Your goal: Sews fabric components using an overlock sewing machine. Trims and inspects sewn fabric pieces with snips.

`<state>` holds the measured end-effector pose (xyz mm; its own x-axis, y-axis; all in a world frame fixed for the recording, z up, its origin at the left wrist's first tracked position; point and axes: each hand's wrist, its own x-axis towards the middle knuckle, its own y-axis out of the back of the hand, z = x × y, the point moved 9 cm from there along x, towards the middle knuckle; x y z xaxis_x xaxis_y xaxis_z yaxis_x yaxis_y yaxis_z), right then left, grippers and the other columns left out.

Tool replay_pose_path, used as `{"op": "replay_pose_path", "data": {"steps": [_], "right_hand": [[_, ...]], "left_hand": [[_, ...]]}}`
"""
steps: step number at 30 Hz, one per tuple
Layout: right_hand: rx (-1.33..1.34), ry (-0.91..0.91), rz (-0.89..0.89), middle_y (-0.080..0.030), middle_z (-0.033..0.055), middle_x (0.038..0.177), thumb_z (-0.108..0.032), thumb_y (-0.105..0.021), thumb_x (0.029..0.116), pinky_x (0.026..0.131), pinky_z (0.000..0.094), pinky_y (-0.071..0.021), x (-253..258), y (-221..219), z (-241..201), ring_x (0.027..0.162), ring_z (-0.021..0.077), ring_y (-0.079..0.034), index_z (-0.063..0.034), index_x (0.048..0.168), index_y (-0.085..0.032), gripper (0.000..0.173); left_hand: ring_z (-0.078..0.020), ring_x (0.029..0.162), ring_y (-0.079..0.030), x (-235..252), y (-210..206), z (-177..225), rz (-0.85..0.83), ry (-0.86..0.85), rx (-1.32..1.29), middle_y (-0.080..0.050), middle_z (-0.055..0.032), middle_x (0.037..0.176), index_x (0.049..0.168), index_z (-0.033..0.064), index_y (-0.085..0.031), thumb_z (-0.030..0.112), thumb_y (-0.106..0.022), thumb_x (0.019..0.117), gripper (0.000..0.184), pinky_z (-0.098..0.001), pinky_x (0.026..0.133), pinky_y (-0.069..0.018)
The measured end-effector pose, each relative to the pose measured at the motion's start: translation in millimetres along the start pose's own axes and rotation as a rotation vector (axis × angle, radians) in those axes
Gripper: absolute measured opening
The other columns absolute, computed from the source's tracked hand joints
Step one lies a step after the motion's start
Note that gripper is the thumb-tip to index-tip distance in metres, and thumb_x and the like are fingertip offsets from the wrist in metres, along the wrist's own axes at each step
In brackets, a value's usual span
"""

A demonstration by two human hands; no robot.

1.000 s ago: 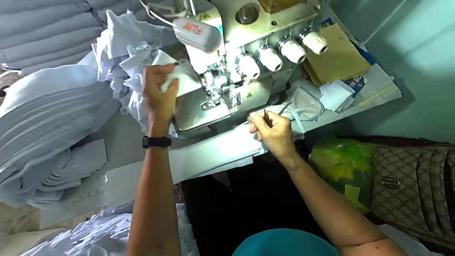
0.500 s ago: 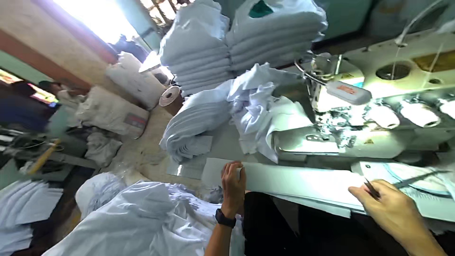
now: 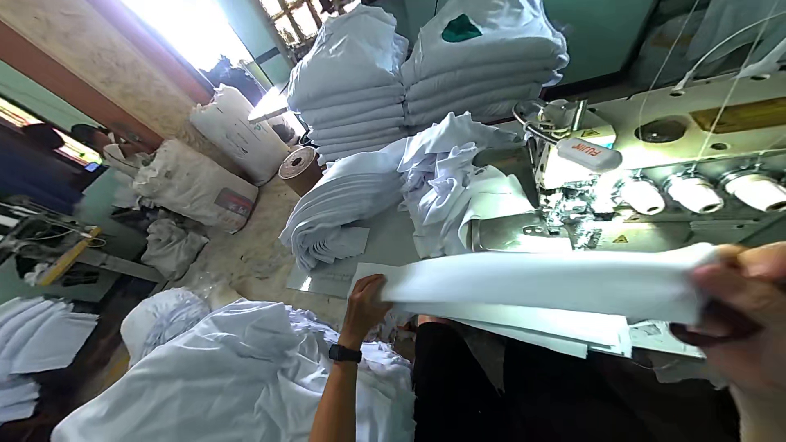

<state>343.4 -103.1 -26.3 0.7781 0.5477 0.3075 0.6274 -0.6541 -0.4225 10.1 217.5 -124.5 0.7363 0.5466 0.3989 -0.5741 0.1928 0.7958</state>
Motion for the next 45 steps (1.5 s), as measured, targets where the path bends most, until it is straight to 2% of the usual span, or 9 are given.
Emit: {"op": "replay_pose_path", "data": {"steps": [4,7,9,13,16,22,28,40,45], "right_hand": [[-0.245,0.080,0.116,-0.068,-0.0138,0.081,-0.005,-0.074,0.0841,0.052,0.0163,-0.0524,-2.3,15.5,-0.4,0.062,-0.0012,-0.061,-0.0259,0.088,-0.066,0.023],[-0.360,0.019,0.157,-0.068,-0.0154,0.076,0.005,-0.072,0.0794,0.049,0.0150,-0.0515,-24.6,14.3,32.9,0.057,-0.0037,-0.060,-0.0199,0.087,-0.065,0.027],[-0.443,-0.024,0.096,-0.067,-0.0108,0.078,0.004,-0.069,0.0830,0.053,0.0150,-0.0518,-39.4,6.5,56.7,0.059,-0.0042,-0.058,-0.0103,0.088,-0.066,0.016],[-0.734,-0.003,-0.182,-0.069,0.0091,0.097,0.005,-0.057,0.0882,0.076,0.0244,-0.0556,-47.2,-16.4,87.2,0.085,0.0085,-0.065,0.0022,0.093,-0.074,0.017],[-0.700,0.018,-0.304,-0.070,0.0075,0.102,0.005,-0.057,0.0842,0.076,0.0189,-0.0542,-44.2,-32.7,82.1,0.088,0.0053,-0.064,-0.0008,0.095,-0.076,0.023],[-0.485,0.117,-0.390,-0.069,0.0027,0.093,-0.022,-0.081,0.0849,0.062,0.0080,-0.0461,-44.8,-55.7,51.5,0.073,-0.0055,-0.056,0.0013,0.089,-0.075,0.024],[-0.515,0.171,-0.353,-0.071,0.0059,0.097,-0.012,-0.077,0.0874,0.064,0.0094,-0.0498,-46.2,-56.1,44.1,0.075,-0.0037,-0.060,0.0024,0.083,-0.072,0.016],[-0.229,-0.242,-0.105,-0.073,-0.0024,0.084,-0.002,-0.077,0.0835,0.050,0.0131,-0.0479,-50.7,-29.2,70.0,0.055,-0.0027,-0.055,-0.0078,0.080,-0.076,0.007],[-0.192,-0.258,-0.083,-0.072,-0.0009,0.073,0.001,-0.074,0.0848,0.047,0.0135,-0.0457,-43.5,-34.3,77.1,0.051,-0.0019,-0.055,-0.0072,0.079,-0.072,0.010]], "left_hand": [[-0.0242,0.106,-0.071,9.0,41.8,-31.2,0.171,0.176,-0.186,-0.074,-0.0184,0.111,0.112,-0.0101,-0.071,-0.006,-0.059,0.0923,0.023,-0.0419,0.098,-0.0560],[-0.0077,0.098,-0.067,3.3,85.9,-75.7,0.571,0.464,-0.804,-0.067,-0.0010,0.107,0.125,0.0020,-0.049,0.007,-0.034,0.1079,0.024,-0.0309,0.089,-0.0575],[-0.0075,0.095,-0.067,14.1,110.5,-77.2,0.706,0.392,-1.029,-0.068,0.0026,0.102,0.120,0.0127,-0.051,0.018,-0.024,0.1116,0.029,-0.0288,0.087,-0.0576],[-0.0084,0.106,-0.067,70.7,97.2,-20.9,0.388,0.075,-1.357,-0.072,0.0078,0.107,0.112,0.0248,-0.065,0.039,-0.032,0.1108,0.036,-0.0301,0.102,-0.0517],[0.0001,0.098,-0.067,99.4,38.9,88.3,0.029,0.028,-0.950,-0.072,0.0175,0.101,0.102,0.0339,-0.069,0.035,-0.057,0.1031,0.012,-0.0243,0.091,-0.0555],[-0.0157,0.123,-0.063,101.1,-64.8,234.2,-0.512,-0.302,-0.801,-0.068,-0.0127,0.126,0.088,-0.0012,-0.070,0.005,-0.070,0.0905,0.007,-0.0344,0.106,-0.0517],[-0.0036,0.082,-0.071,105.2,-65.8,239.3,-0.430,-0.128,-0.822,-0.075,-0.0021,0.091,0.090,-0.0004,-0.074,-0.003,-0.073,0.0869,0.004,-0.0202,0.077,-0.0597],[-0.0029,0.085,-0.071,104.7,-65.8,211.2,-0.233,0.086,-1.033,-0.076,0.0043,0.094,0.090,0.0087,-0.073,-0.010,-0.070,0.0844,0.020,-0.0218,0.076,-0.0605],[-0.0035,0.084,-0.070,104.3,-69.9,207.1,-0.167,0.106,-1.070,-0.073,0.0053,0.095,0.110,0.0085,-0.067,-0.008,-0.066,0.0908,0.026,-0.0229,0.079,-0.0601]]}}
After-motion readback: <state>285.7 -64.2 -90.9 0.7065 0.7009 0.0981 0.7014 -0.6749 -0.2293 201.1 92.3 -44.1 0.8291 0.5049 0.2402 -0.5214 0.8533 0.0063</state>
